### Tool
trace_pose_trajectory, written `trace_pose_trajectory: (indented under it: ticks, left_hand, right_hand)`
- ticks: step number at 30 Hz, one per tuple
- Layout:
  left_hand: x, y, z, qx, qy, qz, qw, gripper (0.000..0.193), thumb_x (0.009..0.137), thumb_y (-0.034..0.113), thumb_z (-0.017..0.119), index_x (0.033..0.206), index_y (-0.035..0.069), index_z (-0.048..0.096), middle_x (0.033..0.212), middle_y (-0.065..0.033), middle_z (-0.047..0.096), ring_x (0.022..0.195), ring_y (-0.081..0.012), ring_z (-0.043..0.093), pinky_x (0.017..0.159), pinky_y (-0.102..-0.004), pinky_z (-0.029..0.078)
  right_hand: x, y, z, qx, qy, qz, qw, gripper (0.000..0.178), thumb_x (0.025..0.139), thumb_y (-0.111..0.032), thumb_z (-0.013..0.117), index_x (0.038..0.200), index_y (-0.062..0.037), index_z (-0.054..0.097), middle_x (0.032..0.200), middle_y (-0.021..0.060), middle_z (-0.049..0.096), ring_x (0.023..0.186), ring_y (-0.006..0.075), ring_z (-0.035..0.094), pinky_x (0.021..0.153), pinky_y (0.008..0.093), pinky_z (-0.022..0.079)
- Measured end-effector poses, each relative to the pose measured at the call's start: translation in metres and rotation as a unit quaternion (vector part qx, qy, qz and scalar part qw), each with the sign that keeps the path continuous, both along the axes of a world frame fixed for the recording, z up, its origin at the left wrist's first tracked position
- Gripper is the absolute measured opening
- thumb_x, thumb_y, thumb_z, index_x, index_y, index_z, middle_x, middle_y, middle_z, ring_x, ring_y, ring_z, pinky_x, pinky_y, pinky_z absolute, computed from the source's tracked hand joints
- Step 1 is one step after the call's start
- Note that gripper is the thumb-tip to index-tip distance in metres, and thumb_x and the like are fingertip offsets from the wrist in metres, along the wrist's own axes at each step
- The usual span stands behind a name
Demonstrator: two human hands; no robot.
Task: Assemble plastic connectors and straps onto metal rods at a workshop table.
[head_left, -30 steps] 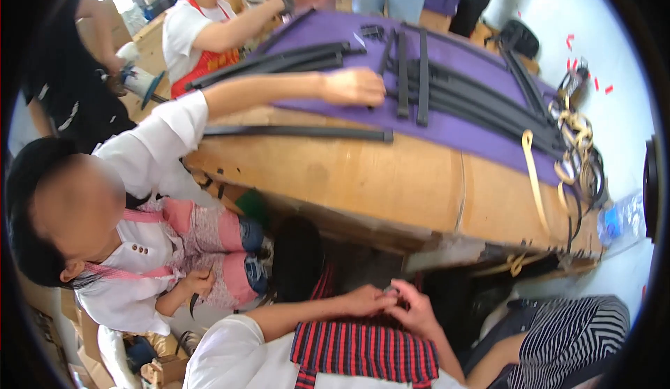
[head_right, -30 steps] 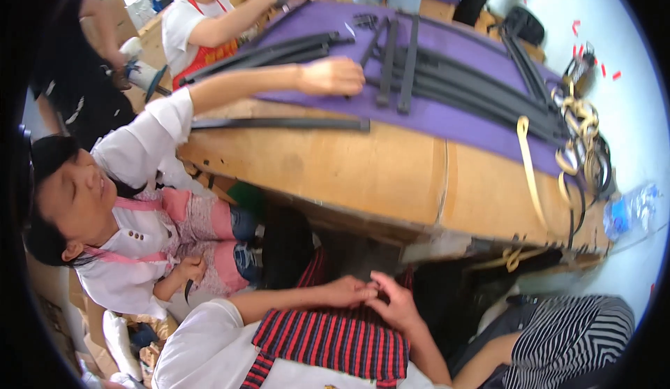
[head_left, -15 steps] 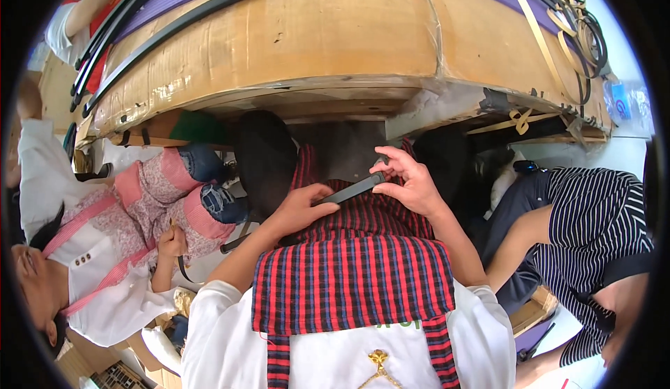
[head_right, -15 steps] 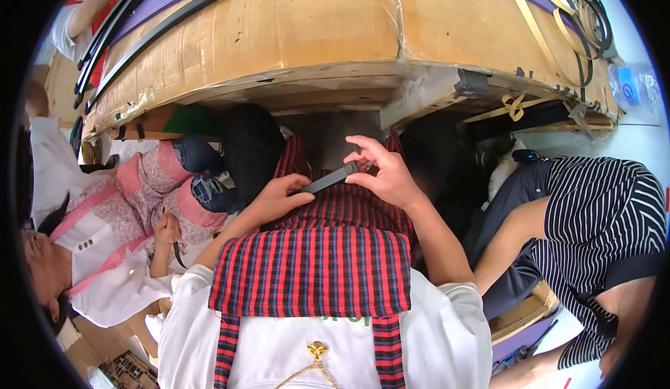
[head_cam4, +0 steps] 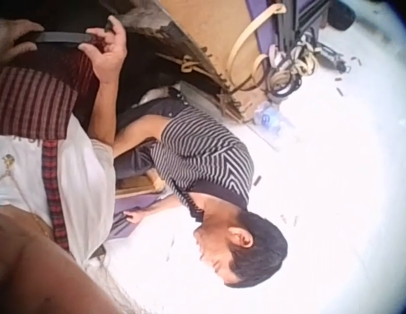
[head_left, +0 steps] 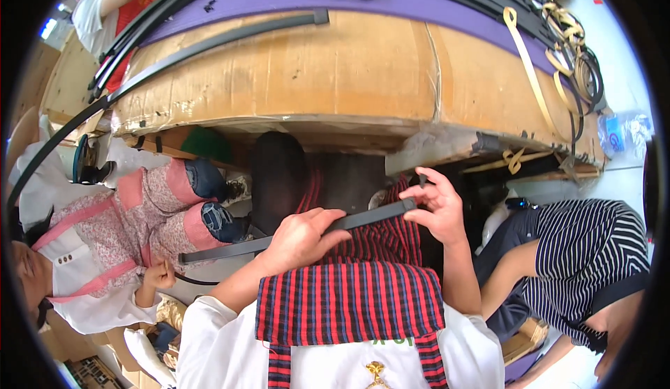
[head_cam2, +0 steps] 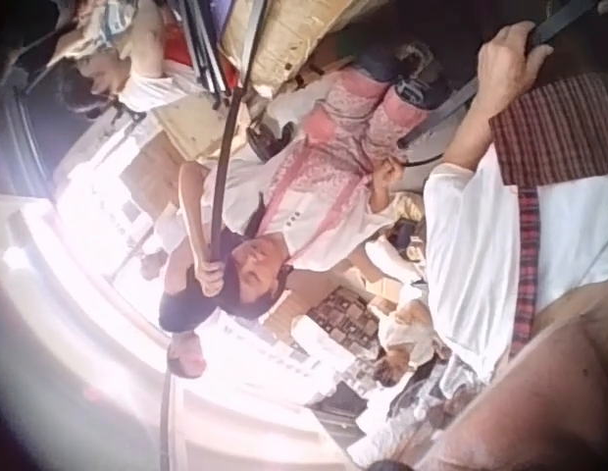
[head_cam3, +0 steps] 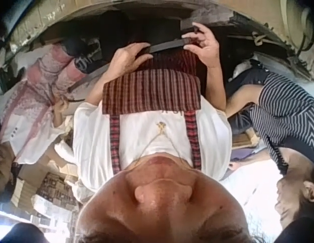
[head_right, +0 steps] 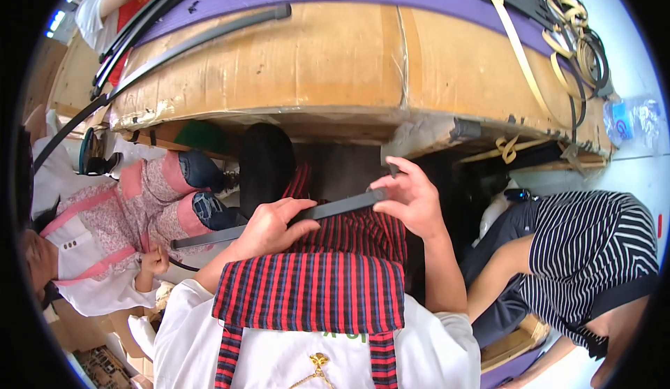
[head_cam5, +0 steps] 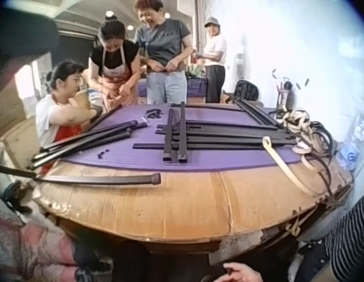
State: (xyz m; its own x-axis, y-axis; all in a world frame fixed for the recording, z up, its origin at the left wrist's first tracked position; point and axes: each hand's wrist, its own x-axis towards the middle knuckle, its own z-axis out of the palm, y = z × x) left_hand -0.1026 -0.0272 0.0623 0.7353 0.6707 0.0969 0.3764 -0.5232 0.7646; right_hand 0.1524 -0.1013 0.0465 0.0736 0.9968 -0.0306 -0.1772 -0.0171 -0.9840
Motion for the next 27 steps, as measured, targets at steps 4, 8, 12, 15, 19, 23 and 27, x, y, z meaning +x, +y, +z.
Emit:
trace_pose_trajectory:
  ticks: [4, 8, 12, 15, 19, 23, 27]
  left_hand:
    - [0.014, 0.010, 0.046, 0.071, 0.021, -0.052, 0.996, 0.032, 0.073, 0.022, 0.065, 0.101, 0.009, 0.055, 0.073, -0.0093, 0.054, 0.070, -0.0280, 0.058, 0.057, -0.0374, 0.049]
    - [0.052, 0.029, 0.086, 0.205, 0.010, -0.121, 0.971, 0.016, 0.074, 0.019, 0.059, 0.080, 0.006, 0.052, 0.069, -0.0097, 0.054, 0.066, -0.0257, 0.060, 0.052, -0.0357, 0.049]
    - [0.067, 0.033, 0.086, 0.239, 0.014, -0.130, 0.962, 0.023, 0.071, 0.022, 0.063, 0.085, 0.006, 0.053, 0.070, -0.0088, 0.053, 0.067, -0.0258, 0.060, 0.052, -0.0359, 0.049]
    - [0.082, 0.037, 0.082, 0.254, 0.000, -0.168, 0.953, 0.022, 0.071, 0.021, 0.064, 0.081, 0.005, 0.054, 0.069, -0.0098, 0.053, 0.067, -0.0263, 0.060, 0.051, -0.0359, 0.049]
    - [0.091, 0.040, 0.081, 0.278, -0.003, -0.205, 0.938, 0.020, 0.071, 0.020, 0.062, 0.078, 0.003, 0.054, 0.065, -0.0103, 0.053, 0.062, -0.0270, 0.060, 0.048, -0.0367, 0.048]
    - [0.094, 0.039, 0.080, 0.283, 0.007, -0.210, 0.936, 0.017, 0.071, 0.019, 0.060, 0.076, 0.003, 0.054, 0.064, -0.0101, 0.053, 0.060, -0.0271, 0.060, 0.048, -0.0368, 0.048]
    - [0.098, 0.033, 0.077, 0.265, 0.055, -0.196, 0.942, 0.015, 0.070, 0.020, 0.059, 0.073, 0.006, 0.061, 0.070, -0.0115, 0.060, 0.068, -0.0297, 0.062, 0.057, -0.0391, 0.049]
  right_hand:
    - [0.013, -0.004, 0.026, 0.102, -0.048, -0.059, 0.992, 0.078, 0.060, 0.005, 0.075, 0.126, 0.0008, 0.034, 0.094, 0.0146, 0.062, 0.085, 0.0187, 0.059, 0.076, 0.0306, 0.049]
    - [0.041, -0.024, 0.045, 0.169, -0.118, -0.178, 0.962, 0.077, 0.061, 0.005, 0.069, 0.128, 0.0007, 0.031, 0.093, 0.0141, 0.062, 0.091, 0.0172, 0.055, 0.083, 0.0287, 0.042]
    - [0.047, -0.028, 0.049, 0.118, -0.096, -0.223, 0.963, 0.076, 0.062, 0.009, 0.061, 0.130, -0.0018, 0.030, 0.097, 0.0109, 0.058, 0.086, 0.0144, 0.053, 0.082, 0.0249, 0.040]
    - [0.051, -0.040, 0.047, 0.111, -0.095, -0.233, 0.961, 0.077, 0.063, 0.007, 0.065, 0.131, -0.0026, 0.029, 0.097, 0.0104, 0.057, 0.081, 0.0121, 0.052, 0.076, 0.0215, 0.040]
    - [0.051, -0.050, 0.043, 0.097, -0.100, -0.235, 0.962, 0.079, 0.065, 0.000, 0.071, 0.131, -0.0016, 0.028, 0.096, 0.0094, 0.058, 0.081, 0.0107, 0.052, 0.074, 0.0199, 0.041]
    - [0.050, -0.051, 0.047, 0.078, -0.122, -0.217, 0.965, 0.076, 0.066, 0.000, 0.072, 0.129, -0.0002, 0.031, 0.095, 0.0091, 0.059, 0.084, 0.0125, 0.053, 0.079, 0.0228, 0.041]
    - [0.050, -0.052, 0.052, 0.028, -0.250, -0.176, 0.952, 0.074, 0.062, 0.006, 0.070, 0.127, -0.0011, 0.035, 0.096, 0.0095, 0.059, 0.085, 0.0149, 0.054, 0.082, 0.0251, 0.041]
